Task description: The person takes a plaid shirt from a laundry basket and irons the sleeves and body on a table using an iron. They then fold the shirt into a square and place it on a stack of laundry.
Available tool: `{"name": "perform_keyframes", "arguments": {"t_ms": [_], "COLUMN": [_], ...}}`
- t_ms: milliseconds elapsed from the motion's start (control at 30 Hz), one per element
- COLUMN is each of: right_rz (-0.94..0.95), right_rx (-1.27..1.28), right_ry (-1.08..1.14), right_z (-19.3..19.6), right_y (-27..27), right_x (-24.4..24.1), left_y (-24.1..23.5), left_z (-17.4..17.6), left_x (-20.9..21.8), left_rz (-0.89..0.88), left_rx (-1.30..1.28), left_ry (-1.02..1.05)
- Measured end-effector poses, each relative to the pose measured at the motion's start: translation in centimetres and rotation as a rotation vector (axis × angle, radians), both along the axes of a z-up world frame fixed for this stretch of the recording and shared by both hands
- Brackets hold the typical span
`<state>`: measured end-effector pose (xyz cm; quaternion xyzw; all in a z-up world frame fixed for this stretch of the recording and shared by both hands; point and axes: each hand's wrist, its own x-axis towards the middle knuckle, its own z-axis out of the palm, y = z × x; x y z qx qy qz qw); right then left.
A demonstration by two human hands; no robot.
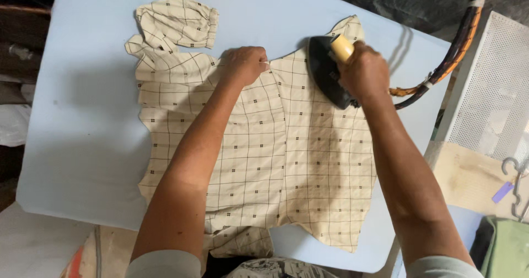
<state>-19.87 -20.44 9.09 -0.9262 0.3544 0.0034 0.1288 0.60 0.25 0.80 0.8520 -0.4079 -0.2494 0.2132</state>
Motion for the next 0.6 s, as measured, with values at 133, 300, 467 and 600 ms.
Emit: {"name": "perform_keyframes", "arguments": {"t_ms": [133,300,467,600], "right_rz": [0.039,-0.075,-0.274,-0.501], "right_rx": [0.012,0.07,0.052,-0.001], "right_ry": [0.092,0.163,0.098,0.066], "right_z": [-0.8,-1.4,-4.1,-5.0], "right_y": [6.8,13.3,15.0,12.4], "right_x": [-3.6,-9.5,-17.4,-25.4], "left_y": [0.9,2.3,7.6,13.9], "left_z": [-0.3,-0.6,-0.3,1.3], "left_x": [-0.9,-3.1,-11.5,-26.5], "left_rz": [0.046,-0.011,-0.26,-0.664], "left_rx": [-0.01,-0.303,-0.198,0.14], "left_ry": [0.043,-0.338,-0.46,-0.191]}}
